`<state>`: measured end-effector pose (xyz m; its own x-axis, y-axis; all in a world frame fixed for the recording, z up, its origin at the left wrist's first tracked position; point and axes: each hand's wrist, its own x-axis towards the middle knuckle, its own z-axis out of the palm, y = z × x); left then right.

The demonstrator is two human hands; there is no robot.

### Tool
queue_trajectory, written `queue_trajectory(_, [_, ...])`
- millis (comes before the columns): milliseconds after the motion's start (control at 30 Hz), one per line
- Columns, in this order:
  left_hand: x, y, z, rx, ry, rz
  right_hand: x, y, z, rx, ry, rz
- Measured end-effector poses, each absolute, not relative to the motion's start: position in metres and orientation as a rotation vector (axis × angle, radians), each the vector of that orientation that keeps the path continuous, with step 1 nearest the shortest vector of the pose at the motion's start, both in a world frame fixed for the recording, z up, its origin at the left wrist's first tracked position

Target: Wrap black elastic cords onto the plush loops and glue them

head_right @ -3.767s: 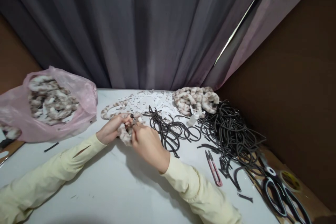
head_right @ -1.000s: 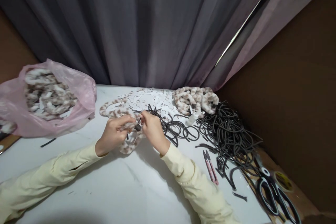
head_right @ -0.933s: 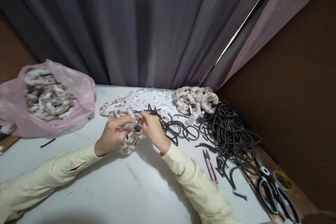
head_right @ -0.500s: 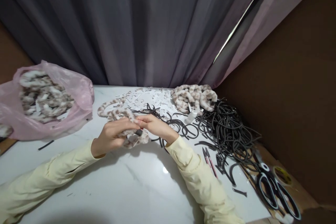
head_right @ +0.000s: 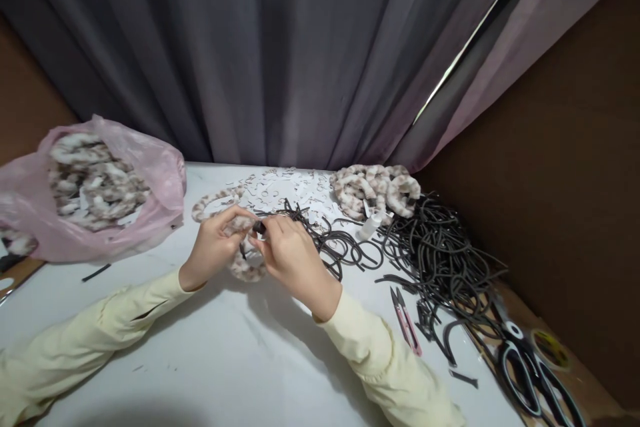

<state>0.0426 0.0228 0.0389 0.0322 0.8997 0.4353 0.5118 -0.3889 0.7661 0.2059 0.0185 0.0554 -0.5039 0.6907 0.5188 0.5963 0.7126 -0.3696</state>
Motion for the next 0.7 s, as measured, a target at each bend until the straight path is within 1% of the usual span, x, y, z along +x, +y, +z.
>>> queue_trajectory(67, [0.043,0.021,0.041,1.895,1.426,1.33,0.2,0.018,0.047,-0.936,-2.214,0.271])
queue_trajectory(133, [0.044,0.018,0.042,1.884,1.436,1.327,0.195,0.019,0.041,-0.931,-2.166,0.281])
queue_trajectory(367, [0.048,0.014,0.042,1.892,1.431,1.259,0.19,0.02,0.031,-1.011,-2.227,-0.124])
queue_trajectory(533, [0.051,0.011,0.04,1.874,1.348,1.247,0.192,0.019,0.026,-0.998,-2.193,-0.24])
queue_trajectory(700, [0.049,0.012,0.042,1.837,1.353,1.271,0.191,0.02,0.027,-0.949,-2.224,-0.278])
